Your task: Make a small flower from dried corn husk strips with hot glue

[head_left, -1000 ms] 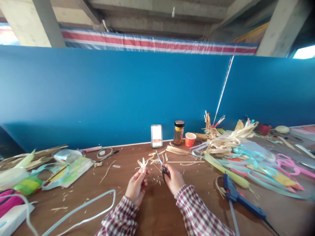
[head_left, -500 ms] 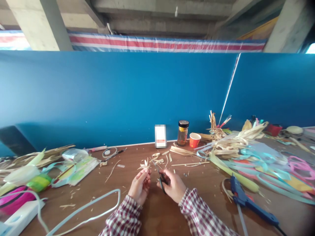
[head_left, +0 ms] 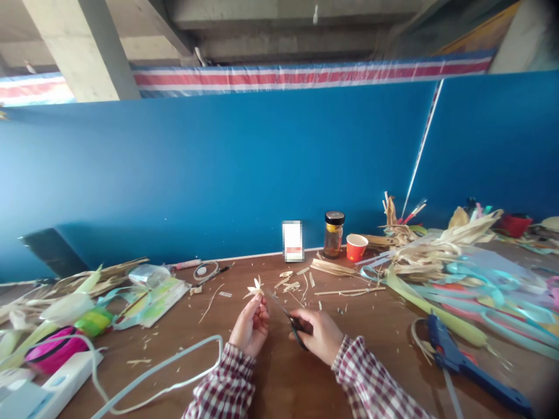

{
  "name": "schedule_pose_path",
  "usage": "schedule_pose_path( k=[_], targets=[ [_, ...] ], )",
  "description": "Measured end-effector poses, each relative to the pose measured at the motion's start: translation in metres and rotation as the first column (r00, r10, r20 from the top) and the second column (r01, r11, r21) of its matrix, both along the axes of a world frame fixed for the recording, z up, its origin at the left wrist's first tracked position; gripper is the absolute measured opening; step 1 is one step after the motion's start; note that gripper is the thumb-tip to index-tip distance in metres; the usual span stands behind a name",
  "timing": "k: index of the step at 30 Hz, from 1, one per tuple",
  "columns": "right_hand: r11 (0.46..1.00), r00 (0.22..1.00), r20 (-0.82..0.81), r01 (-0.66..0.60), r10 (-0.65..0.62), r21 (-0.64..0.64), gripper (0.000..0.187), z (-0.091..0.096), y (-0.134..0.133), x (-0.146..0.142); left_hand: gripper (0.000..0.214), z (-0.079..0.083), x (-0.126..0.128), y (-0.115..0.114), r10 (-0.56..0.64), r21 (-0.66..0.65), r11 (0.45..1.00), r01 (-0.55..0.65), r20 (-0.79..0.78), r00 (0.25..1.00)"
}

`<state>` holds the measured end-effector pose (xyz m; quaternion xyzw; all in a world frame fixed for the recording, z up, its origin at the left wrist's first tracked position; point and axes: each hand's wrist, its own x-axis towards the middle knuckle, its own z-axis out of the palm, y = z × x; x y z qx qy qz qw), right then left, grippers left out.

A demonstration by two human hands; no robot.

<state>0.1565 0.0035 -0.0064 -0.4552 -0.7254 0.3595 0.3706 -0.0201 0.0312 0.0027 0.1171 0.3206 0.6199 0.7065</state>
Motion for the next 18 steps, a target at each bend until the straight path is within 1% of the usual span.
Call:
schedule_pose_path(
  k=[4, 10, 15, 18],
  targets=[
    [1.0, 1.0, 0.016, 0.007, -0.007, 0.005, 0.035, -0.003, 0.0008, 0.0006, 0.014, 0.0, 0.0001, -0.0004, -0.014, 0.001, 1.0, 0.014, 0.021, 1.0],
    [1.0, 1.0, 0.008, -0.005, 0.005, -0.005, 0.036, -0.0026, 0.0007, 0.0025, 0.018, -0.001, -0.001, -0.0009, -0.088, -0.009, 0.996, 0.089, 0.081, 0.993],
    [1.0, 1.0, 0.028, -0.008, 0.008, 0.0, 0.037, -0.0018, 0.0, 0.0021, 0.017, -0.0025, 0.0002, -0.0001, -0.052, -0.011, 0.999, 0.052, 0.061, 0.997],
    [1.0, 1.0, 0.028, -0.004, 0.004, -0.004, 0.038, -0.0019, 0.0001, 0.002, 0.018, -0.0008, 0.002, -0.0009, -0.05, -0.022, 0.998, 0.052, 0.077, 0.996]
  ],
)
